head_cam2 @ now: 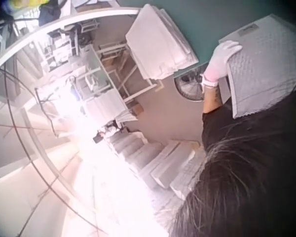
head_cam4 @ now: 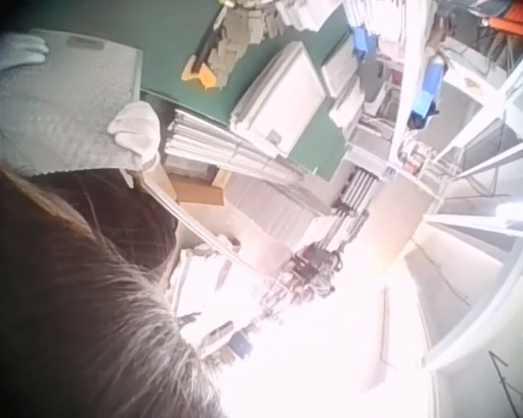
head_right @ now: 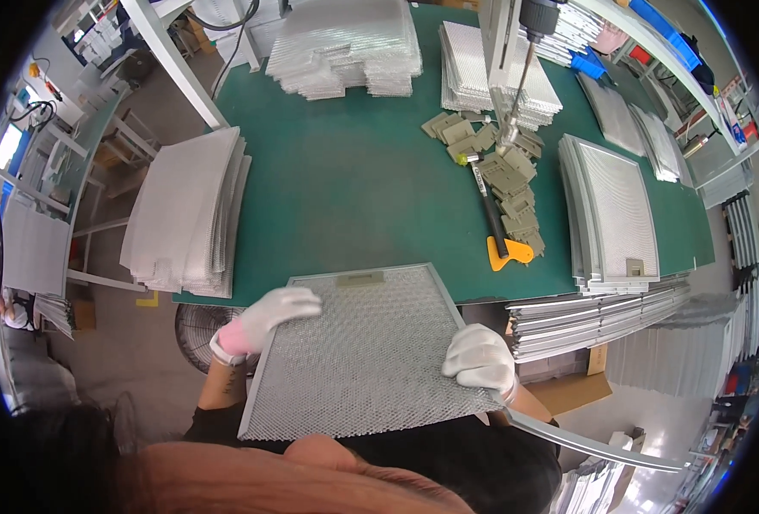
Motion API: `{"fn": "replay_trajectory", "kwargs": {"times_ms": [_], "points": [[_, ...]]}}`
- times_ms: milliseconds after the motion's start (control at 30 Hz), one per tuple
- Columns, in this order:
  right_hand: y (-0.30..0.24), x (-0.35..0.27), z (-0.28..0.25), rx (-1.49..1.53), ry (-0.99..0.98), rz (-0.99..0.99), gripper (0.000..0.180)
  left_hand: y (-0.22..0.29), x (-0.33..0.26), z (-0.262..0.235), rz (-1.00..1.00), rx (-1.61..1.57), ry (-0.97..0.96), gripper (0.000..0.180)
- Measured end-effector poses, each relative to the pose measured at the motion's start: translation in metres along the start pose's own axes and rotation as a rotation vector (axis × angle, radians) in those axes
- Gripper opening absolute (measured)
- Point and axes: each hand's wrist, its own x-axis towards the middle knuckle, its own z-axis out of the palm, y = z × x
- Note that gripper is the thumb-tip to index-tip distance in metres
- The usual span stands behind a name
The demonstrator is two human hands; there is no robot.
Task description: Assembling metal frames onto mesh filter pads using a mallet and a power drill.
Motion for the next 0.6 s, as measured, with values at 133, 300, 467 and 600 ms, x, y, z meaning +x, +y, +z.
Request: {"fn": "replay_trajectory", "kwargs": {"times_ms": [133,300,467,600], "points": [[0.002,0.003,0.006,-0.009,0.107,-0.036,0.018,-0.041,-0.012,0.01,-0.249,0.394,0.053,0.038],[-0.002,-0.009,-0.004,-0.05,-0.026,0.02,0.019,-0.078,-0.02,0.029,-0.634,0.719,0.07,0.021],[0.004,0.003,0.008,-0.023,0.13,-0.029,0.017,-0.092,-0.046,0.047,-0.441,0.704,0.282,0.017],[0.004,0.003,0.008,-0.024,0.111,-0.039,0.017,-0.085,-0.037,0.046,-0.457,0.67,0.317,0.018]]}}
